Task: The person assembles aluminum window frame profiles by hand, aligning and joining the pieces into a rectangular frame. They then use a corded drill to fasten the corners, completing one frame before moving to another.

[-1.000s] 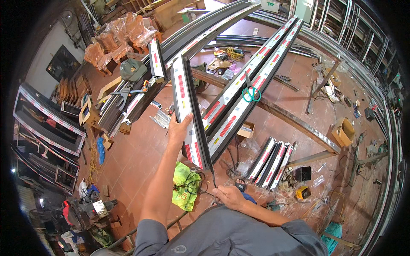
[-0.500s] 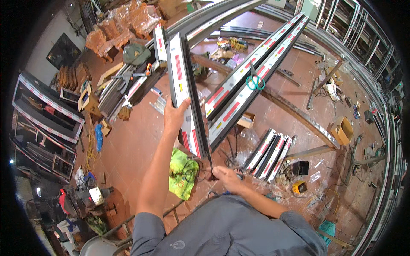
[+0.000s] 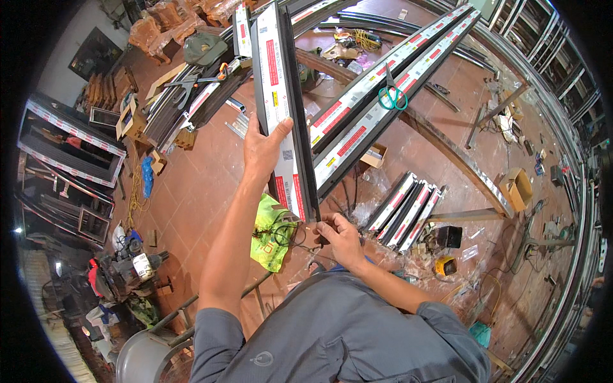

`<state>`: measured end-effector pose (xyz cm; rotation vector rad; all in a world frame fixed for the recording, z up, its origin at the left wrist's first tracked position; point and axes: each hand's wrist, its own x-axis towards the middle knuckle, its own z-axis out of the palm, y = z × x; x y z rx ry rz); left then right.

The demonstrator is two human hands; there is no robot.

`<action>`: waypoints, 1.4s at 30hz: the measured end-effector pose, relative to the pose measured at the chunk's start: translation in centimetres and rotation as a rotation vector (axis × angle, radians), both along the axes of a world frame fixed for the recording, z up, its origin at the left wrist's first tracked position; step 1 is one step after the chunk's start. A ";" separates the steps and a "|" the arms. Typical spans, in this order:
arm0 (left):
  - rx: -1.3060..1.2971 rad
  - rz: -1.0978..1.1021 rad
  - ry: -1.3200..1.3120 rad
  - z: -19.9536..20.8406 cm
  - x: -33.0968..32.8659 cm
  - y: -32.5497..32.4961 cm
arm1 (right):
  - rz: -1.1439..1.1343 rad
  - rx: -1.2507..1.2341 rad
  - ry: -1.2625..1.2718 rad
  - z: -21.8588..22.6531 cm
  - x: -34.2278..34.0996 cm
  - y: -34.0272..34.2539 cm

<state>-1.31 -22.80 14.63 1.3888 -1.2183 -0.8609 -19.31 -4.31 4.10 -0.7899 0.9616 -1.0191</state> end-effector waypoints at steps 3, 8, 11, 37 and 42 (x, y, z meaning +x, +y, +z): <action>-0.063 -0.044 0.012 0.3 -0.6 0.5 | -0.028 -0.119 0.159 -0.4 0.1 -0.5; -0.088 -0.103 0.109 -0.3 -1.0 0.6 | -0.107 -0.367 0.484 -0.4 -0.3 -0.5; -0.061 -0.135 0.174 -0.4 -0.5 1.0 | -0.042 -0.419 0.503 1.7 -1.2 -0.6; 0.284 -0.173 0.257 -2.5 1.5 -0.6 | 0.113 -0.494 0.288 3.8 -2.3 0.5; 0.124 -0.117 0.286 -4.5 2.4 -2.4 | 0.086 -0.513 0.354 2.5 -2.9 0.4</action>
